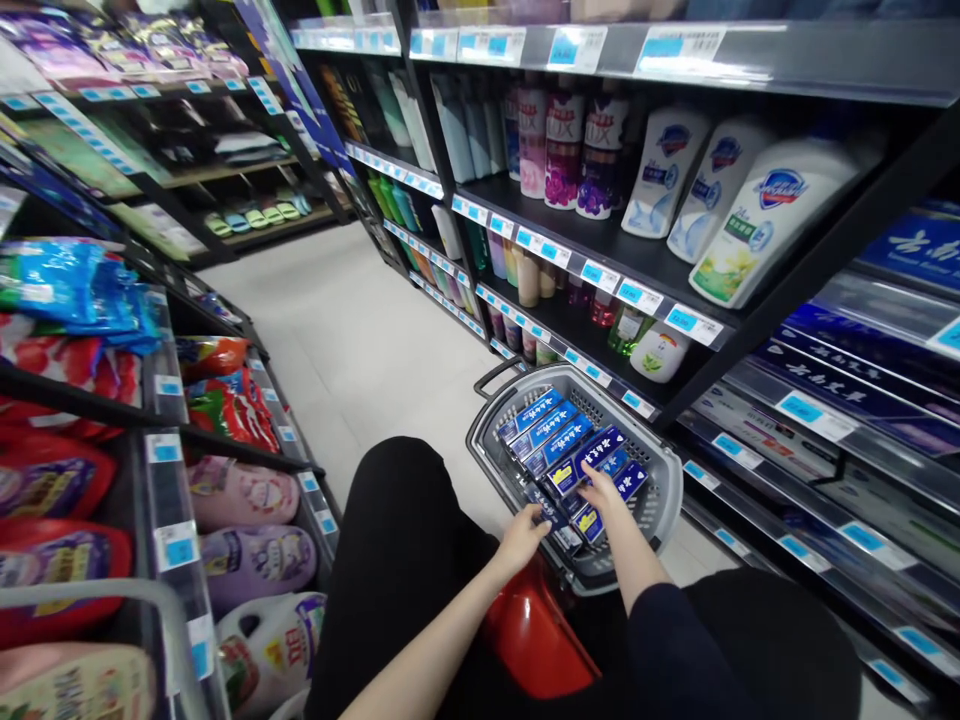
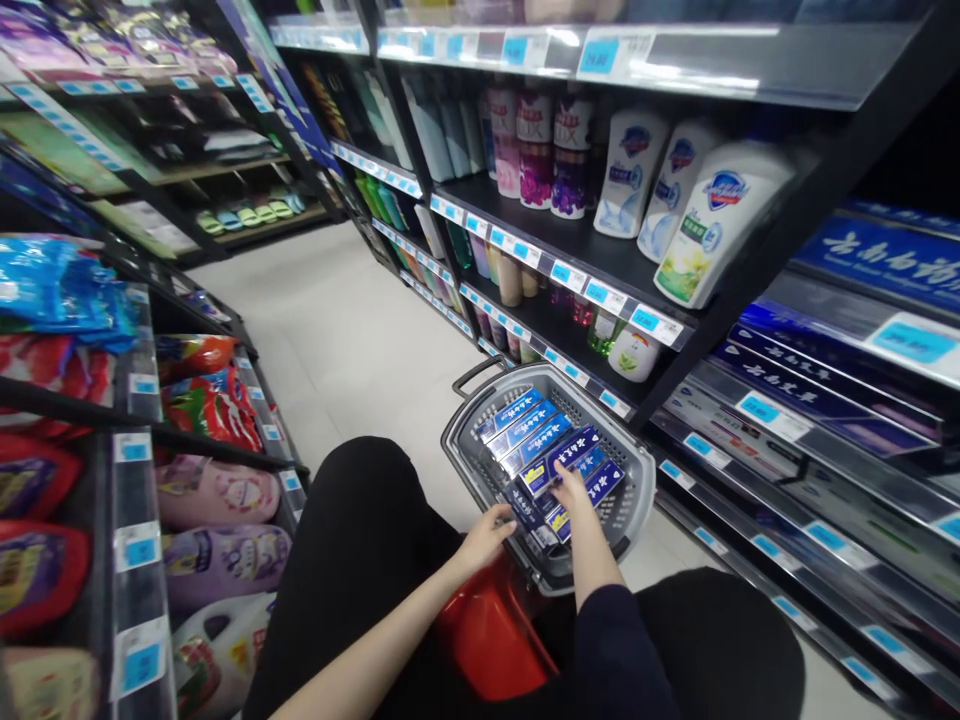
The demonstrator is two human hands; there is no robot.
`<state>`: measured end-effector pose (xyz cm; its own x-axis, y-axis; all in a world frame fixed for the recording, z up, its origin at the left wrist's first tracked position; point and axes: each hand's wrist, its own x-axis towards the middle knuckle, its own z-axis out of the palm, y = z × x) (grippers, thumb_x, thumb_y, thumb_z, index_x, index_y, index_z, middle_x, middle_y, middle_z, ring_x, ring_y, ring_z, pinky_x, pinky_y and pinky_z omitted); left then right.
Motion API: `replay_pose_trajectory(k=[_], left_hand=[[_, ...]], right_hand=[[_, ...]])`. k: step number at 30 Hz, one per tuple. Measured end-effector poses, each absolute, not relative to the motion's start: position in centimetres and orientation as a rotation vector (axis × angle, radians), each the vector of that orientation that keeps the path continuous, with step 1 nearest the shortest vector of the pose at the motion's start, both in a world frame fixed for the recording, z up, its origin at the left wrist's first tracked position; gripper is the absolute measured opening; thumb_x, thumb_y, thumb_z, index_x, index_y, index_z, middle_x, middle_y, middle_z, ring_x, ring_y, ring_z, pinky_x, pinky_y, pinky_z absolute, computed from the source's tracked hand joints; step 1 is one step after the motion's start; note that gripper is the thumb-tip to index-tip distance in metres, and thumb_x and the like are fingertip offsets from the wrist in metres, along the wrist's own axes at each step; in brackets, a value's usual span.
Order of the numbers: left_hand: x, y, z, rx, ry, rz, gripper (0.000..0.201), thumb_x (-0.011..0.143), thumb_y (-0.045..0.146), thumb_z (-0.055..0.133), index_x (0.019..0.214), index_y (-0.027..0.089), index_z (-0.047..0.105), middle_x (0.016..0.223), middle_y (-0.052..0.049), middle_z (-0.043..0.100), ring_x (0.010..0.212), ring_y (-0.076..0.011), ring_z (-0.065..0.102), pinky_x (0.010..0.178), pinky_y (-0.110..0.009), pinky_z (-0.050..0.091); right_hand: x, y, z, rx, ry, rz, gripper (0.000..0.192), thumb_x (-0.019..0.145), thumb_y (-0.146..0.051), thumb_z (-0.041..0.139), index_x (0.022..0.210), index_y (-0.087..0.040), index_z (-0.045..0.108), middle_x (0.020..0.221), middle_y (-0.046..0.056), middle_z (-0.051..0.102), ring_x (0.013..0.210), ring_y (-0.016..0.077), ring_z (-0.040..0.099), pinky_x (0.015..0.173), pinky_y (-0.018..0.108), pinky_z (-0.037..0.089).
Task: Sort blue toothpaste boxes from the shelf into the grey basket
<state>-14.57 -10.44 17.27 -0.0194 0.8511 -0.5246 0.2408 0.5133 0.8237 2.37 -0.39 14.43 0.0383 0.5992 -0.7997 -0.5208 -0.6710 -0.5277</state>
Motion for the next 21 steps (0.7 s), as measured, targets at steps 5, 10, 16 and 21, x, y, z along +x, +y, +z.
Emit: replay_pose_trajectory(k=[5,10,16,21], left_hand=[[-14.5,-10.6,18.7,1.191,1.535,0.458,0.029,0.076,0.02,0.059,0.104,0.016,0.064,0.113,-0.008,0.067,0.11,-0.0231,0.058,0.1,-0.033,0.041],[-14.0,-10.0,19.8,1.209,1.513,0.349,0.029,0.078,0.022,0.056,0.105,0.018,0.064,0.111,-0.006,0.068,0.104,-0.0225,0.061,0.094,-0.031,0.044],[-13.5,-10.0,20.9,1.307,1.446,0.235,0.029,0.08,0.026,0.052,0.105,0.016,0.063,0.11,-0.009,0.068,0.103,-0.0234,0.062,0.094,-0.033,0.043],[-13.1,-10.0,21.5,1.37,1.423,0.163,0.027,0.08,0.026,0.052,0.103,0.017,0.063,0.113,-0.01,0.067,0.107,-0.024,0.06,0.096,-0.033,0.042]], right_hand=[[2.0,1.2,12.8,-1.742,-0.29,1.655,0.037,0.073,-0.028,0.073,0.101,-0.021,0.05,0.084,0.004,0.069,0.079,0.0214,0.07,0.069,0.036,0.057],[3.0,2.6,11.8,-2.132,-0.609,1.425,0.042,0.074,-0.047,0.069,0.1,-0.017,0.056,0.101,0.021,0.067,0.103,0.034,0.064,0.088,0.048,0.05],[7.0,5.3,11.9,-2.27,-1.092,1.065,0.065,0.081,-0.038,0.063,0.133,-0.01,0.036,0.149,0.027,0.027,0.143,0.0358,0.019,0.115,0.048,0.015],[9.6,8.5,10.9,-2.25,-1.318,1.166,0.065,0.071,-0.031,0.073,0.126,-0.008,0.047,0.136,0.025,0.048,0.133,0.0338,0.039,0.111,0.041,0.026]])
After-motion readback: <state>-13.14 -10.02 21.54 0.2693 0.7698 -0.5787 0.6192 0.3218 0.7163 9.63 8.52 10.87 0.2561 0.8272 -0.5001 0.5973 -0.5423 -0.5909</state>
